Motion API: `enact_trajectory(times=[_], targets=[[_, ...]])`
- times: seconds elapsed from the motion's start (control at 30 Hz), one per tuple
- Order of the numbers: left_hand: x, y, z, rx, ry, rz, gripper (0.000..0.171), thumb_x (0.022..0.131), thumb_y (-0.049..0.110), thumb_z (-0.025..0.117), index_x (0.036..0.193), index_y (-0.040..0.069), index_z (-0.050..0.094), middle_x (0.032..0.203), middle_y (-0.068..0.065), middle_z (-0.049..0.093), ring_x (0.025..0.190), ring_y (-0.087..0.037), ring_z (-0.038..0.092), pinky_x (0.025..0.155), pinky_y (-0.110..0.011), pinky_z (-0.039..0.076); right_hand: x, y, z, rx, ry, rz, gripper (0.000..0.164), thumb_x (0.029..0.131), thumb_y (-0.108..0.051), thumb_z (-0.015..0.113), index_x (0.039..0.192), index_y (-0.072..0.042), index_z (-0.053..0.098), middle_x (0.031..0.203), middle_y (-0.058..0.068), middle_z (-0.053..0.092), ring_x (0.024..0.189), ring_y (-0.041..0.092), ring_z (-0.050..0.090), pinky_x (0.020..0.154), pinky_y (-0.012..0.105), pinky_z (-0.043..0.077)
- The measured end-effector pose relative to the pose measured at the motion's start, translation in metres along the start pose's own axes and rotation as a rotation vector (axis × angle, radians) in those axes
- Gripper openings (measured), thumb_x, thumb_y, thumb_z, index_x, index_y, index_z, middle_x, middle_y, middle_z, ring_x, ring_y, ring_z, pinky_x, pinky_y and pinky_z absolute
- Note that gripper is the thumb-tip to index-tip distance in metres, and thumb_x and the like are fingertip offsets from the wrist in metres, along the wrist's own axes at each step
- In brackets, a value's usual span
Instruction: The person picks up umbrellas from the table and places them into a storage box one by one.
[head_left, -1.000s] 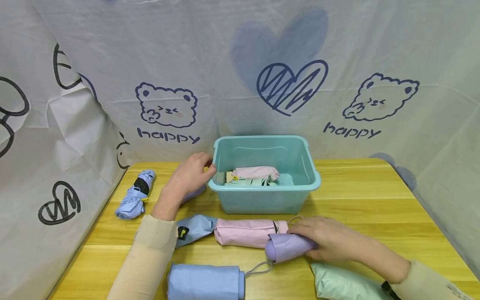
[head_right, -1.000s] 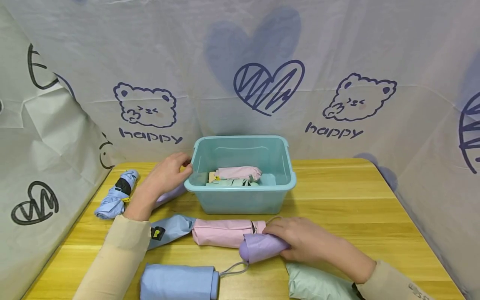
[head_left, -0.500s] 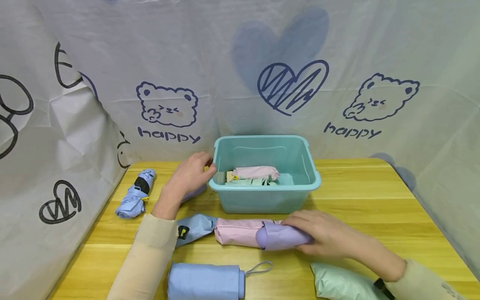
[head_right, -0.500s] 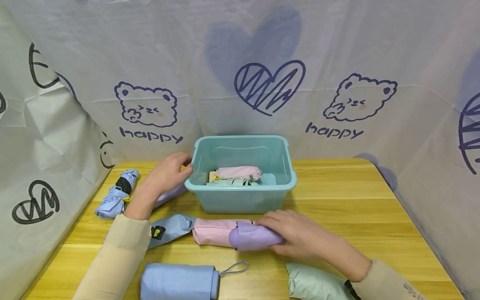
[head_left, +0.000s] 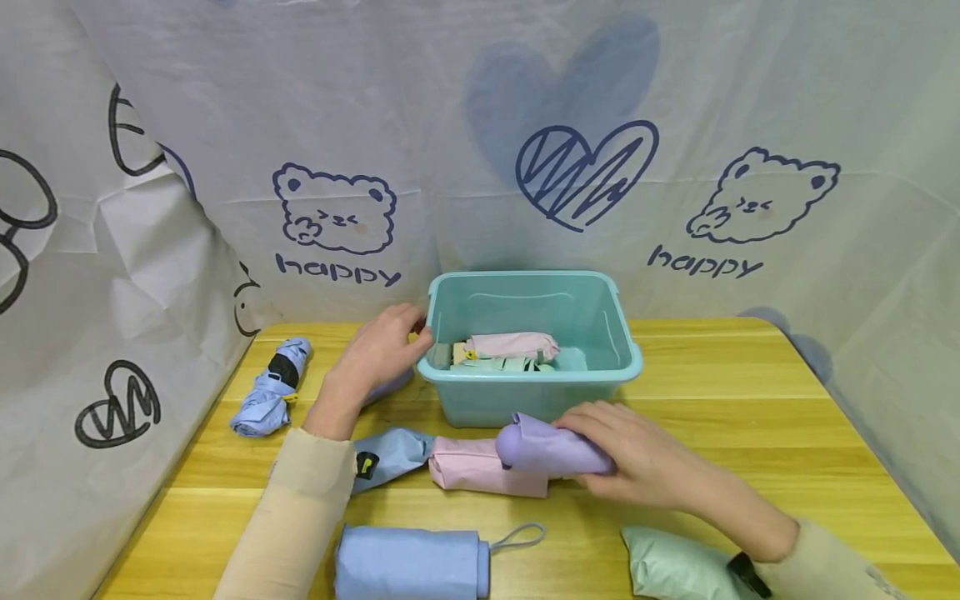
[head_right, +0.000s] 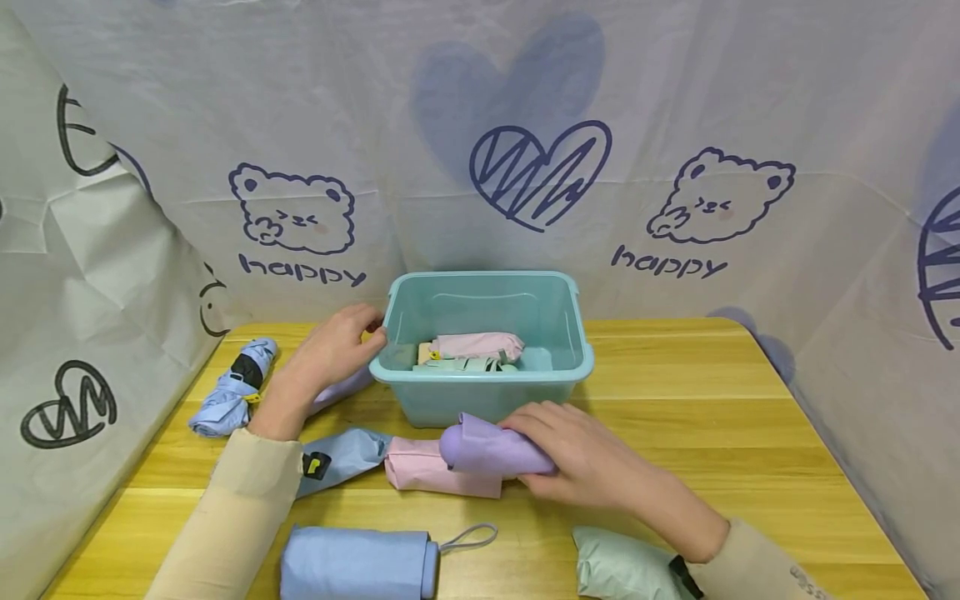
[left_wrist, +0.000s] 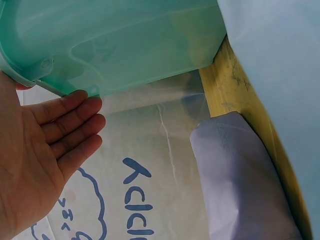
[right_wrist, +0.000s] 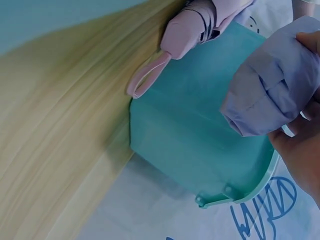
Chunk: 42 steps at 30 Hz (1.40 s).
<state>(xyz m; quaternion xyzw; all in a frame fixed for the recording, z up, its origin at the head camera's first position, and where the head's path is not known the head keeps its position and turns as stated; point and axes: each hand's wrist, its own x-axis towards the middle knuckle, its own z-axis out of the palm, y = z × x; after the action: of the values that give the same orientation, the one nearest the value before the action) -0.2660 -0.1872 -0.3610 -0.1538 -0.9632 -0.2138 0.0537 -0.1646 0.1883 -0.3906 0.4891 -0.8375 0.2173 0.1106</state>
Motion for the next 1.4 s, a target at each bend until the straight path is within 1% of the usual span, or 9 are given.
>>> enact_trajectory(times=[0.2, 0.5, 0.73, 0.97, 1.0, 1.07, 1.2, 1.27, 1.4], targets=[[0.0, 0.001, 0.0, 0.005, 0.005, 0.003, 0.029, 0.097, 0.033, 0.05, 0.109, 0.013, 0.067, 0.113, -0.004, 0.065, 0.103, -0.025, 0.058, 0.092, -0.048, 0.052, 0.006, -0.003, -0.001, 0.003, 0.062, 0.002, 0.056, 0.088, -0.031, 0.079, 0.136, -0.01, 0.06, 0.128, 0.0, 0.065, 0.11, 0.015, 0.06, 0.09, 0.041, 0.055], [0.0, 0.001, 0.0, -0.004, 0.0, 0.003, 0.03, 0.097, 0.034, 0.05, 0.112, 0.013, 0.067, 0.114, -0.005, 0.065, 0.104, -0.025, 0.058, 0.094, -0.048, 0.052, 0.017, -0.008, -0.008, 0.008, 0.163, 0.009, 0.056, 0.098, -0.043, 0.069, 0.138, -0.005, 0.059, 0.133, 0.008, 0.064, 0.119, 0.024, 0.062, 0.095, 0.046, 0.055], [0.0, 0.0, 0.0, -0.005, -0.005, 0.007, 0.03, 0.098, 0.034, 0.05, 0.111, 0.013, 0.066, 0.114, -0.005, 0.065, 0.104, -0.026, 0.058, 0.093, -0.048, 0.052, 0.028, -0.013, -0.013, 0.007, 0.267, 0.002, 0.056, 0.101, -0.049, 0.061, 0.135, -0.004, 0.06, 0.129, 0.009, 0.066, 0.113, 0.027, 0.065, 0.086, 0.048, 0.058], [0.0, 0.001, 0.0, -0.005, -0.011, -0.001, 0.031, 0.098, 0.034, 0.05, 0.112, 0.012, 0.066, 0.115, -0.005, 0.064, 0.105, -0.026, 0.058, 0.095, -0.049, 0.051, 0.037, -0.017, -0.019, -0.007, 0.328, 0.034, 0.063, 0.102, -0.055, 0.055, 0.135, -0.002, 0.06, 0.127, 0.012, 0.067, 0.11, 0.029, 0.065, 0.084, 0.05, 0.059], [0.0, 0.001, -0.001, -0.005, -0.012, -0.002, 0.031, 0.098, 0.033, 0.05, 0.112, 0.012, 0.066, 0.115, -0.006, 0.064, 0.105, -0.026, 0.058, 0.095, -0.049, 0.051, 0.038, -0.018, -0.02, -0.009, 0.334, 0.041, 0.063, 0.102, -0.055, 0.055, 0.135, -0.002, 0.06, 0.127, 0.012, 0.067, 0.109, 0.029, 0.066, 0.083, 0.05, 0.059], [0.0, 0.001, -0.001, -0.005, -0.012, -0.003, 0.031, 0.098, 0.033, 0.05, 0.112, 0.012, 0.066, 0.115, -0.006, 0.064, 0.105, -0.026, 0.058, 0.095, -0.049, 0.051, 0.041, -0.017, -0.023, -0.014, 0.351, 0.059, 0.058, 0.1, -0.049, 0.063, 0.133, -0.002, 0.06, 0.125, 0.012, 0.068, 0.105, 0.029, 0.066, 0.08, 0.05, 0.059], [0.0, 0.002, -0.001, -0.011, -0.013, -0.008, 0.032, 0.098, 0.033, 0.05, 0.114, 0.012, 0.067, 0.115, -0.006, 0.064, 0.105, -0.026, 0.058, 0.095, -0.049, 0.051, 0.045, -0.018, -0.028, 0.006, 0.354, 0.122, 0.054, 0.088, -0.029, 0.081, 0.131, -0.002, 0.062, 0.124, 0.013, 0.068, 0.101, 0.027, 0.067, 0.078, 0.048, 0.06], [0.0, 0.002, -0.001, -0.015, -0.011, -0.007, 0.032, 0.098, 0.033, 0.05, 0.114, 0.011, 0.067, 0.115, -0.006, 0.065, 0.105, -0.026, 0.058, 0.095, -0.049, 0.051, 0.047, -0.018, -0.03, 0.021, 0.356, 0.155, 0.056, 0.082, -0.022, 0.084, 0.13, -0.002, 0.062, 0.123, 0.013, 0.068, 0.099, 0.026, 0.068, 0.077, 0.048, 0.06], [0.0, 0.001, -0.001, -0.02, -0.008, 0.0, 0.032, 0.098, 0.033, 0.05, 0.114, 0.012, 0.067, 0.115, -0.005, 0.065, 0.105, -0.026, 0.059, 0.095, -0.049, 0.052, 0.049, -0.019, -0.034, 0.048, 0.362, 0.198, 0.057, 0.081, -0.018, 0.085, 0.13, -0.001, 0.061, 0.124, 0.014, 0.067, 0.097, 0.026, 0.067, 0.076, 0.047, 0.06]])
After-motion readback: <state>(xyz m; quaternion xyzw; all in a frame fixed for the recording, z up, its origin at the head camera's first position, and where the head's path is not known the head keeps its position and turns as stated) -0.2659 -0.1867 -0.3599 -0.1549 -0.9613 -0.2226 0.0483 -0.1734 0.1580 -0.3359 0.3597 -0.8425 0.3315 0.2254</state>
